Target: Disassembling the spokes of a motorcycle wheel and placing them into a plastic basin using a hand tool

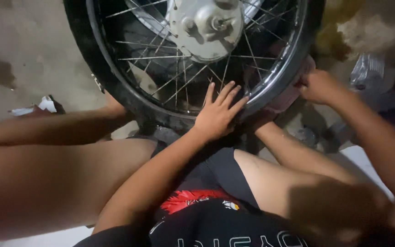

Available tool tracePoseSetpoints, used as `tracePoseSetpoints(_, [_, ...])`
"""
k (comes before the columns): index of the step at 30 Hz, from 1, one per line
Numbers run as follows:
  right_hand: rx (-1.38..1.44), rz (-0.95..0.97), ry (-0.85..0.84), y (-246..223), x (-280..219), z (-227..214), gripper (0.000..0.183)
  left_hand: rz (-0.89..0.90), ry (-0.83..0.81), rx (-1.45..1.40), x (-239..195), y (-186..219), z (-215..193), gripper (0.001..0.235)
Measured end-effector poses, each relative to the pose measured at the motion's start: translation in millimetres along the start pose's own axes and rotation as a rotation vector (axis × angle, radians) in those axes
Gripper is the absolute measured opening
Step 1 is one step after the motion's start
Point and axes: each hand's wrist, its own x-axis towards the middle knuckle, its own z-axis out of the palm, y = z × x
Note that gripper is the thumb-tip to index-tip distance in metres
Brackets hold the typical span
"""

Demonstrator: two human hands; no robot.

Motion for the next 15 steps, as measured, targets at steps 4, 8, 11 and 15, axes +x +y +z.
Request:
tracePoseSetpoints(4, [0.155,0.125,-0.009,-53.3,-86.2,-103.3,0.049,-0.011,0.05,-0.016,1.5,2.3,12.1,0.079])
tracePoseSetpoints(8, [0.397,-0.135,0.248,-101.3,-97.5,-140.7,0.035,-0.016,-0.009,0.033,5.4,1.5,12.4,0.086])
tracePoseSetpoints(11, [0.389,-0.181,0.281,-125.8,-75.1,-132.2,0.031,-0.013,-0.093,0.043,5.8,1.0,-5.7,0.097])
tracePoseSetpoints(15, [0.204,-0.187,0.329,-136.4,-52.3,-104.1,0.029,0.028,-0.258,0.06,1.6,-7.0,-15.8,0.116])
